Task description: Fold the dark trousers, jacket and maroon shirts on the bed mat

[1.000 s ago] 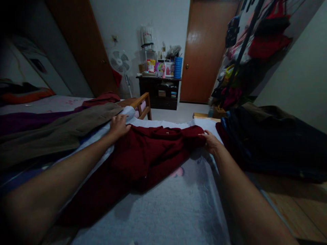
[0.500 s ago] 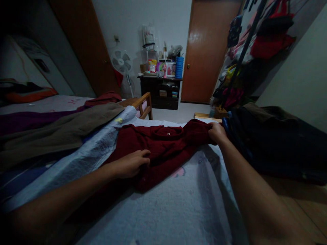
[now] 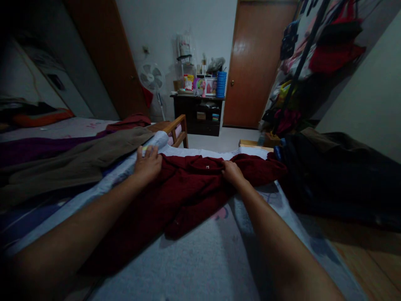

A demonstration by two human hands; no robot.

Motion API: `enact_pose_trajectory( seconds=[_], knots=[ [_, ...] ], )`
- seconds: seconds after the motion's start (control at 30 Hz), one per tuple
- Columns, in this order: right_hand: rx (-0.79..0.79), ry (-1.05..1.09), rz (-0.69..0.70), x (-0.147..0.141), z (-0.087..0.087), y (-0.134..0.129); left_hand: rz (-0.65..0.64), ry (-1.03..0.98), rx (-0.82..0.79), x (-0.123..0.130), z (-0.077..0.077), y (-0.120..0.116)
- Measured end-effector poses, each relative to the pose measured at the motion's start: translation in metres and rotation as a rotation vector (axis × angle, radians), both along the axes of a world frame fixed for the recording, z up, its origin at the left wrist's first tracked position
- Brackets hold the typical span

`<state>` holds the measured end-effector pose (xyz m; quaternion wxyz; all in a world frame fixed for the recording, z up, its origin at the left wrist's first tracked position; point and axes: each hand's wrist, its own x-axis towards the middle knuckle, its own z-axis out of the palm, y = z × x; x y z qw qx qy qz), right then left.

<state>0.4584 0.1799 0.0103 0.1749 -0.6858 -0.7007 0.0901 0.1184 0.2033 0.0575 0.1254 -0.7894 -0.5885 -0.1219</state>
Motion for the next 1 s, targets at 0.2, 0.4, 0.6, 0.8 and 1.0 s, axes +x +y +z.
enact_pose_trajectory(
  seconds=[0.2,0.4,0.6,0.8,1.0],
  knots=[
    [-0.071,-0.057,-0.141,-0.01,-0.019,0.011,-0.268,-0.092,-0.341,0.07,-0.031,0.014],
    [-0.083,-0.025,-0.178,-0.01,-0.014,0.026,-0.194,-0.257,-0.512,0.094,-0.062,0.041],
    [-0.034,0.075,-0.127,-0.01,-0.014,0.033,-0.117,-0.446,-0.458,0.094,-0.064,0.075],
    [0.198,0.318,-0.041,-0.018,-0.028,0.028,-0.137,-0.688,-0.403,0.106,-0.053,0.101],
    [0.055,0.246,-0.037,-0.026,-0.037,-0.001,-0.301,-0.663,-0.545,0.089,-0.068,0.064]
  ],
)
